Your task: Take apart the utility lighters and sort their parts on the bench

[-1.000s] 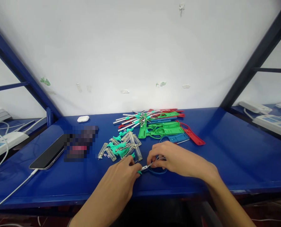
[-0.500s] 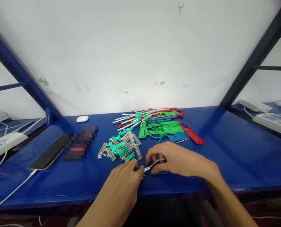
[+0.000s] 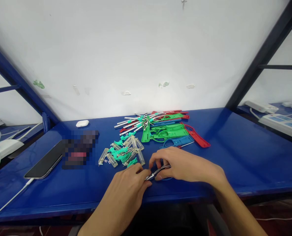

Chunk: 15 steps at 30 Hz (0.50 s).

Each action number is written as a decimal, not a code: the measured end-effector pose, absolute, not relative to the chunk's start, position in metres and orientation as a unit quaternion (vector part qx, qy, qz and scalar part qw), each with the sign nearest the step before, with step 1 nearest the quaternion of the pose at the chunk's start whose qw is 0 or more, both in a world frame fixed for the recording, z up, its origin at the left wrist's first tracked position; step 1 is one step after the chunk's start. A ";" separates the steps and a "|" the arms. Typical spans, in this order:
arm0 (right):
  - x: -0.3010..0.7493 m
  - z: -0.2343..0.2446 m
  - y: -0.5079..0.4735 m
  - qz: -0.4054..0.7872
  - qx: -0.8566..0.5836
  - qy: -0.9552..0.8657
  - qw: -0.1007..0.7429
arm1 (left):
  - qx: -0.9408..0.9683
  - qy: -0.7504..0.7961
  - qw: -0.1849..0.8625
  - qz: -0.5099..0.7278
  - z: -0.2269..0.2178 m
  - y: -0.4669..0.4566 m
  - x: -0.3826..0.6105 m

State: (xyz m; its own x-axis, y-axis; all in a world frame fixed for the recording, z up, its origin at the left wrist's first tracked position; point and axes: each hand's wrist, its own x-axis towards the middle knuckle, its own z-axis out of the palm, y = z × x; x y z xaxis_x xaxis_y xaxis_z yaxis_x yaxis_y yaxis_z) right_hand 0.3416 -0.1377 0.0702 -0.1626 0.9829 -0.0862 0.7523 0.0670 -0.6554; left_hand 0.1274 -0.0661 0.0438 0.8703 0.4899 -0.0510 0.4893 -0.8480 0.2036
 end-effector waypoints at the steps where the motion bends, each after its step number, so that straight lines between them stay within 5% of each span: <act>1: 0.342 0.070 -0.138 0.293 -0.617 -0.704 0.196 | 0.962 0.251 0.103 0.002 0.043 -0.066 0.127; 15: 0.340 0.073 -0.141 0.250 -0.616 -0.718 0.206 | 0.975 0.220 -0.003 -0.020 0.043 -0.083 0.139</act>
